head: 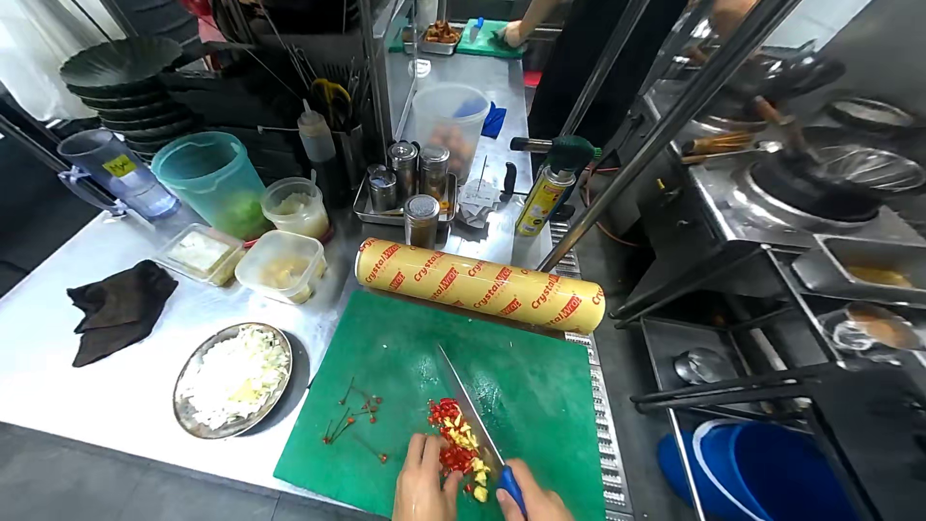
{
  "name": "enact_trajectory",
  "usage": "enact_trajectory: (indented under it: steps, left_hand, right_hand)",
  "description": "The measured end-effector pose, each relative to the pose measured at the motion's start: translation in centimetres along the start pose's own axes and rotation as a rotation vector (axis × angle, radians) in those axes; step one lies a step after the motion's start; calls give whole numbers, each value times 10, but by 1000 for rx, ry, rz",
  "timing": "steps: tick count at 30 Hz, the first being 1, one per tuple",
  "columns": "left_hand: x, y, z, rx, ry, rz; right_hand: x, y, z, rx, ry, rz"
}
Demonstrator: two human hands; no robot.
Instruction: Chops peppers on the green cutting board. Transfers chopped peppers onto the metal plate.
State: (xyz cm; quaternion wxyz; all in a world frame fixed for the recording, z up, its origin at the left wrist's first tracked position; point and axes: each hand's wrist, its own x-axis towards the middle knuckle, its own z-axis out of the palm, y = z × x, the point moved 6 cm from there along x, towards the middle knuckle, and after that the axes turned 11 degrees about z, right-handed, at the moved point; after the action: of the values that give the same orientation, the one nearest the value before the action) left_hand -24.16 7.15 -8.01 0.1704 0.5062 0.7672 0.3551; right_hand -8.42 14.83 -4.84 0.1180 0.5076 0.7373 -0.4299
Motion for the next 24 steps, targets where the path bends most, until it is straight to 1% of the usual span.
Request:
enact_trajectory:
  steps: [4, 7, 9, 11, 13, 15, 17, 20, 22, 24]
  left_hand:
    - [4, -8, -5, -80, 61, 6]
    - [4, -10, -8, -79, 93, 95]
    - [5, -11, -6, -52, 107, 164]
    - [5, -12, -1, -12, 119, 208]
    - [6, -12, 1, 16, 146, 215]
    - [-1, -8, 1, 33, 172, 215]
    - [-8, 4, 1, 63, 183, 305]
    - [-22, 15, 13, 104, 68, 453]
    - [-21, 10, 21, 152, 17, 497]
    - [-20, 5, 25, 201, 4, 516]
  right_hand:
    - [1, -20, -3, -147, -54, -17]
    - [-4, -25, -7, -268, -85, 15]
    - [-4, -23, -2, -323, -131, 63]
    - [4, -19, 11, -358, -153, 119]
    - [15, -18, 17, -362, -158, 137]
    - [18, -18, 12, -355, -196, 135]
    - [13, -24, -4, -357, -213, 150]
    - [3, -21, -15, -388, -229, 179]
    - [12, -11, -3, -376, -218, 168]
    - [20, -6, 8, -372, -202, 150]
